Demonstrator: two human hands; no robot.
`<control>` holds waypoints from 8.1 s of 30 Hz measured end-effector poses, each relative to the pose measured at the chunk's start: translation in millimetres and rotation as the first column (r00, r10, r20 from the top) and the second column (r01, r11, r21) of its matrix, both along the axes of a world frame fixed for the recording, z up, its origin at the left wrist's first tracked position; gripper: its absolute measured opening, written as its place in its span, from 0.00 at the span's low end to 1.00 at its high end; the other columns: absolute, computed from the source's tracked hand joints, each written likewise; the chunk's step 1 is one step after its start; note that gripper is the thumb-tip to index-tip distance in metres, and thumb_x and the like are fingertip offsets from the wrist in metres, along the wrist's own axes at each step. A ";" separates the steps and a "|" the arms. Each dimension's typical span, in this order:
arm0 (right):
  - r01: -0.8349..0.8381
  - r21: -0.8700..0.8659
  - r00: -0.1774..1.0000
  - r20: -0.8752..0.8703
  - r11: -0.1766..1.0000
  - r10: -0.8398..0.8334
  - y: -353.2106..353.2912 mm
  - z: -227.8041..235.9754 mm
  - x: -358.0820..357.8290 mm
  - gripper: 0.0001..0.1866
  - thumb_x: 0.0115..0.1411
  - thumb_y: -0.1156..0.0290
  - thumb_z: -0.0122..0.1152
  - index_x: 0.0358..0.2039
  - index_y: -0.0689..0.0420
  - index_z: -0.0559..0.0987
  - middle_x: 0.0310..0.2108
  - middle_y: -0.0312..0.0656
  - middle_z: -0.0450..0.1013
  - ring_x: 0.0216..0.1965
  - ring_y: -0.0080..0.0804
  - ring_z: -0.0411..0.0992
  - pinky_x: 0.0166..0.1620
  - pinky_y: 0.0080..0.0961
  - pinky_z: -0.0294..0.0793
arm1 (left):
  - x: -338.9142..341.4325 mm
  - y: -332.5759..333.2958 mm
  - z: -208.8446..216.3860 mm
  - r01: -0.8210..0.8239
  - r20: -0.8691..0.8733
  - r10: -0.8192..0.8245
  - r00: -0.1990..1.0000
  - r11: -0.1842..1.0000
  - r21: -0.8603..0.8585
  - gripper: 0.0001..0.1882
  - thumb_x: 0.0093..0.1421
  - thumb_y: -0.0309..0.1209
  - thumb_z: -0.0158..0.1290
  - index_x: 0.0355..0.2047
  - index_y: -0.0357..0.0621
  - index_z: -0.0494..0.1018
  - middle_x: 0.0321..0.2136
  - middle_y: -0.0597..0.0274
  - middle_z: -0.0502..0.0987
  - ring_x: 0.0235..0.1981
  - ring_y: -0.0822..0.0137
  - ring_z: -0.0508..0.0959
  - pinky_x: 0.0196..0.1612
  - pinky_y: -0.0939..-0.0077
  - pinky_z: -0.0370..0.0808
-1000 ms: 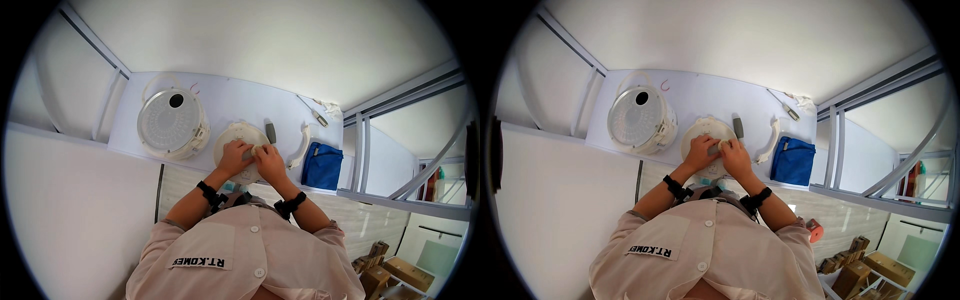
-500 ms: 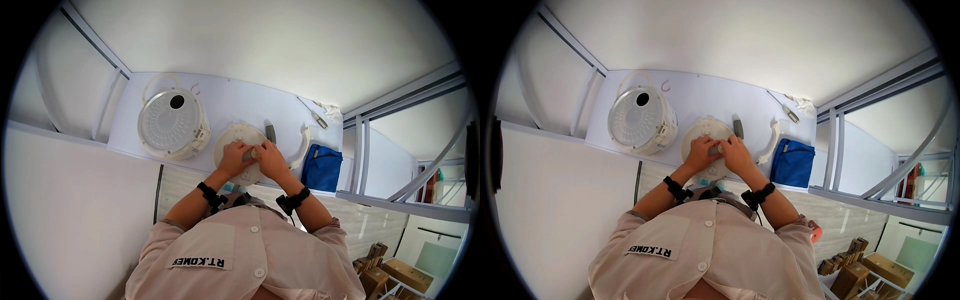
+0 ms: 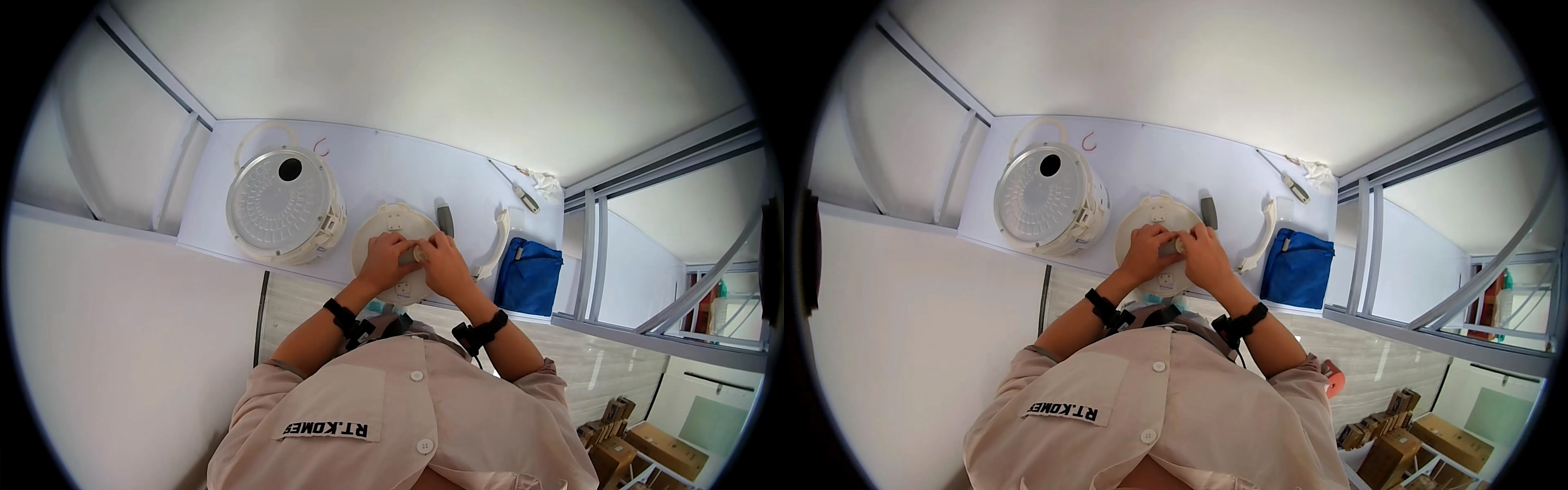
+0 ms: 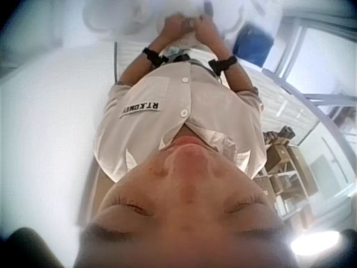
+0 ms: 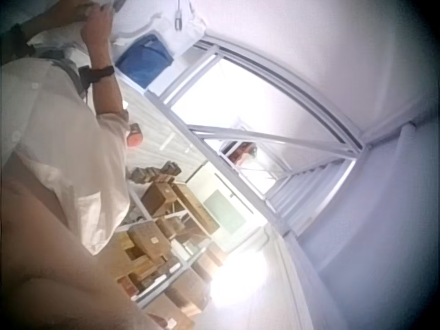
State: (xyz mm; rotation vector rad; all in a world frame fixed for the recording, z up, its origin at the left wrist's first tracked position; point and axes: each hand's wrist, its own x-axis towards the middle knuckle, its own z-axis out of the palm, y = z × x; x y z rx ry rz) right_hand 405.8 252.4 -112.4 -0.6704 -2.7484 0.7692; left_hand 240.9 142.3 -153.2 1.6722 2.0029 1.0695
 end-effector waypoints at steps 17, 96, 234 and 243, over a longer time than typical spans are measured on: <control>-0.016 0.054 0.999 0.034 0.998 0.014 5.2 -4.0 -0.7 0.23 0.54 0.80 0.68 0.52 0.55 0.79 0.44 0.48 0.71 0.50 0.53 0.73 0.51 0.44 0.78 | 1.3 2.5 5.9 0.006 -0.029 -0.005 1.000 1.000 0.013 0.24 0.50 0.43 0.73 0.47 0.50 0.85 0.36 0.65 0.80 0.42 0.60 0.79 0.48 0.60 0.69; 0.084 -0.422 0.922 -0.310 0.903 -0.231 3.9 -20.5 41.3 0.21 0.59 0.86 0.67 0.52 0.62 0.78 0.58 0.51 0.77 0.56 0.46 0.78 0.57 0.35 0.81 | 10.5 -3.4 -6.5 -0.073 -0.004 0.073 0.997 0.997 0.021 0.25 0.52 0.42 0.71 0.50 0.51 0.85 0.39 0.67 0.79 0.46 0.62 0.76 0.53 0.60 0.65; 0.116 -0.919 0.936 -0.025 0.376 -0.350 8.2 0.5 53.2 0.31 0.72 0.46 0.60 0.63 0.58 0.74 0.46 0.44 0.79 0.41 0.32 0.78 0.43 0.32 0.79 | 0.2 3.3 83.7 0.071 0.405 -0.073 0.912 0.997 0.020 0.33 0.60 0.22 0.63 0.65 0.41 0.67 0.56 0.56 0.70 0.56 0.58 0.75 0.57 0.66 0.78; 0.053 -0.949 0.958 -0.040 0.312 -0.285 -3.2 -0.6 22.4 0.45 0.71 0.39 0.57 0.76 0.55 0.55 0.58 0.52 0.70 0.54 0.40 0.73 0.53 0.33 0.76 | -2.2 -21.0 90.8 0.064 0.675 -0.241 0.697 0.959 0.276 0.33 0.64 0.20 0.62 0.67 0.41 0.63 0.60 0.61 0.75 0.60 0.67 0.75 0.64 0.67 0.72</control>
